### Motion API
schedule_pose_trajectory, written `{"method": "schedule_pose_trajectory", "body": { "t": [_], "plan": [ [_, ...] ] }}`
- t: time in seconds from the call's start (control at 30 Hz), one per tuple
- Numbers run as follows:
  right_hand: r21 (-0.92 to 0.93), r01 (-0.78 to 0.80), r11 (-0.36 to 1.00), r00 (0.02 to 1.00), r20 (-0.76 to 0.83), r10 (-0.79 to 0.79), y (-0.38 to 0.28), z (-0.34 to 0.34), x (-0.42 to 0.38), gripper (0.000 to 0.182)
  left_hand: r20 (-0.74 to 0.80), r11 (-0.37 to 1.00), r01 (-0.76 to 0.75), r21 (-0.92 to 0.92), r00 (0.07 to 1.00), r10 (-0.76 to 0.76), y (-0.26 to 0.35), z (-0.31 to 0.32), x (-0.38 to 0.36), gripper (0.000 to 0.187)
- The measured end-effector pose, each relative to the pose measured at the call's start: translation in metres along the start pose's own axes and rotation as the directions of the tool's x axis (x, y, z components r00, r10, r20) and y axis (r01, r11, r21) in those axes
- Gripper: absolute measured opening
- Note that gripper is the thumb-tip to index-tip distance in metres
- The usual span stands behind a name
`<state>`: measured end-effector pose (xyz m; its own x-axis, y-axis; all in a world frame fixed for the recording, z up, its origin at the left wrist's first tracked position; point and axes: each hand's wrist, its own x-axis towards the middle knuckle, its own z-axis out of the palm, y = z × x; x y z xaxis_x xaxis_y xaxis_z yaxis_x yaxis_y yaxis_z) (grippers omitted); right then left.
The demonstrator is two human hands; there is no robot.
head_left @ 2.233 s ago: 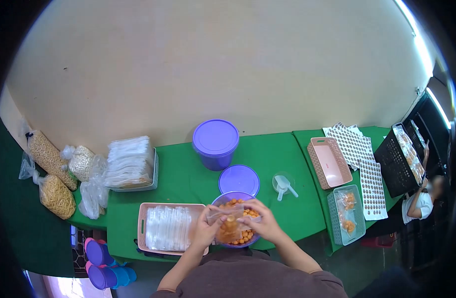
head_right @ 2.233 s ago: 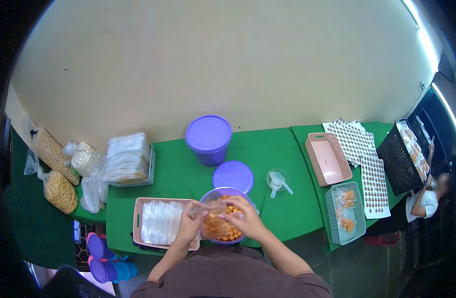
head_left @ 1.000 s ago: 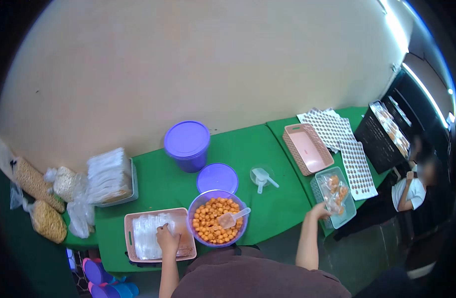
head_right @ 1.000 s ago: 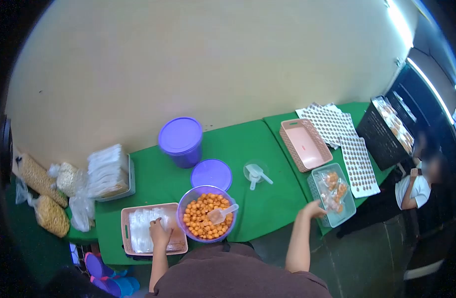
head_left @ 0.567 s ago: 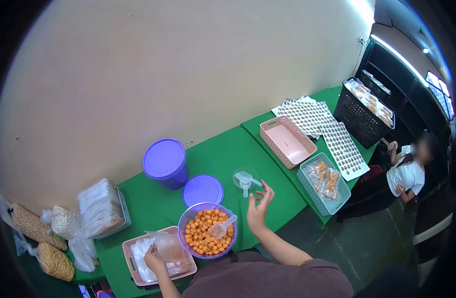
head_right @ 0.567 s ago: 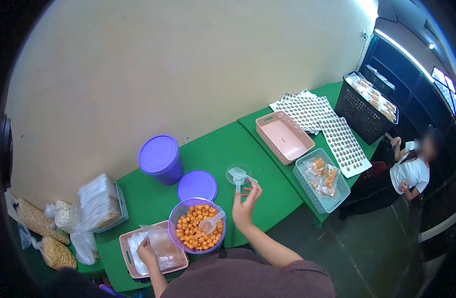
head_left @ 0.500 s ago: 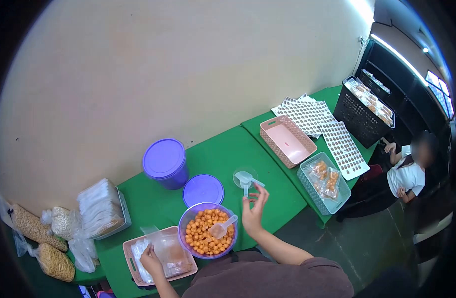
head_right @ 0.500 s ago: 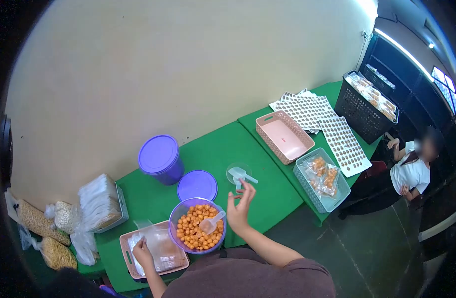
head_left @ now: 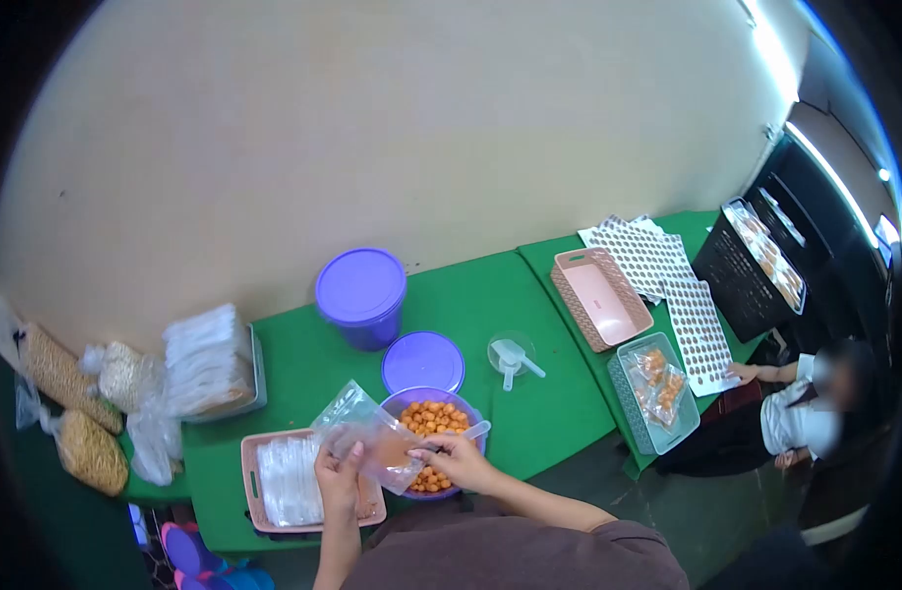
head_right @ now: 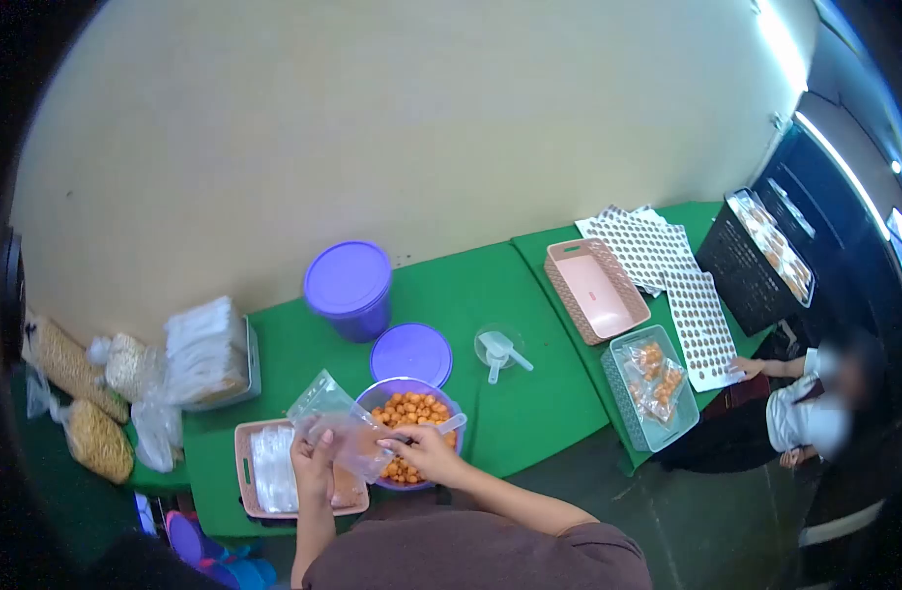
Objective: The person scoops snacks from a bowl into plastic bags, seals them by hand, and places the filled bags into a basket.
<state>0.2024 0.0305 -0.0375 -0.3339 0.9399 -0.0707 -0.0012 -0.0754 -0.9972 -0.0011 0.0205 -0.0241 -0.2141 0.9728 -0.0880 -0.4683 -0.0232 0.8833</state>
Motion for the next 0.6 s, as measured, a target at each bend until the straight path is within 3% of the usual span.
{"method": "schedule_pose_trajectory", "body": {
  "t": [0.1, 0.13, 0.23, 0.3, 0.33, 0.37, 0.43, 0.47, 0.53, 0.57, 0.6],
  "plan": [
    [-0.009, 0.039, 0.999, 0.999, -0.004, -0.039, 0.012, -0.006, -0.002, 0.022, -0.044, 0.998, 0.061, 0.004, 0.997, -0.061, 0.007, -0.006, 0.005, 0.041],
    [0.064, 0.016, 0.998, 1.0, 0.004, -0.016, 0.014, -0.005, -0.003, 0.021, -0.065, 0.999, 0.05, -0.005, 0.997, -0.05, 0.003, -0.011, 0.006, 0.041],
    [0.027, -0.04, 0.999, 0.999, -0.006, 0.04, 0.011, -0.003, -0.01, 0.019, -0.042, 0.997, 0.077, 0.016, 0.996, -0.076, -0.001, -0.019, 0.007, 0.047],
    [-0.049, -0.047, 0.998, 0.999, -0.009, 0.046, 0.007, -0.004, -0.011, 0.017, -0.065, 0.988, -0.076, 0.131, 0.994, 0.085, 0.005, -0.012, 0.005, 0.058],
    [-0.126, -0.053, 0.991, 0.998, -0.023, 0.051, 0.004, -0.006, -0.011, 0.016, -0.05, 0.963, -0.229, 0.143, 0.97, 0.239, 0.01, -0.006, 0.005, 0.069],
    [-0.126, -0.053, 0.991, 0.998, -0.02, 0.051, 0.001, -0.007, -0.011, 0.016, -0.053, 0.962, -0.23, 0.144, 0.969, 0.24, 0.013, -0.007, 0.008, 0.069],
    [-0.106, 0.107, 0.989, 0.994, -0.023, -0.11, -0.006, -0.008, -0.009, 0.02, -0.06, 0.993, -0.111, -0.05, 0.992, 0.108, 0.017, -0.012, 0.01, 0.078],
    [-0.105, 0.107, 0.989, 0.994, -0.018, -0.11, -0.011, -0.009, -0.009, 0.02, -0.064, 0.992, -0.113, -0.049, 0.992, 0.109, 0.018, -0.013, 0.009, 0.078],
    [-0.119, 0.069, 0.99, 0.997, -0.009, -0.071, -0.02, -0.009, -0.007, 0.021, 0.065, 0.974, 0.085, -0.211, 0.995, -0.073, 0.019, -0.012, 0.006, 0.082],
    [-0.118, 0.072, 0.99, 0.997, 0.001, -0.073, -0.019, -0.011, -0.004, 0.021, 0.056, 0.974, 0.077, -0.211, 0.996, -0.067, 0.019, -0.012, 0.006, 0.082],
    [-0.248, -0.014, 0.969, 0.998, 0.053, 0.028, -0.016, -0.012, -0.001, 0.022, 0.163, 0.961, 0.164, -0.221, 0.978, -0.13, 0.017, -0.014, 0.006, 0.084]
  ]
}}
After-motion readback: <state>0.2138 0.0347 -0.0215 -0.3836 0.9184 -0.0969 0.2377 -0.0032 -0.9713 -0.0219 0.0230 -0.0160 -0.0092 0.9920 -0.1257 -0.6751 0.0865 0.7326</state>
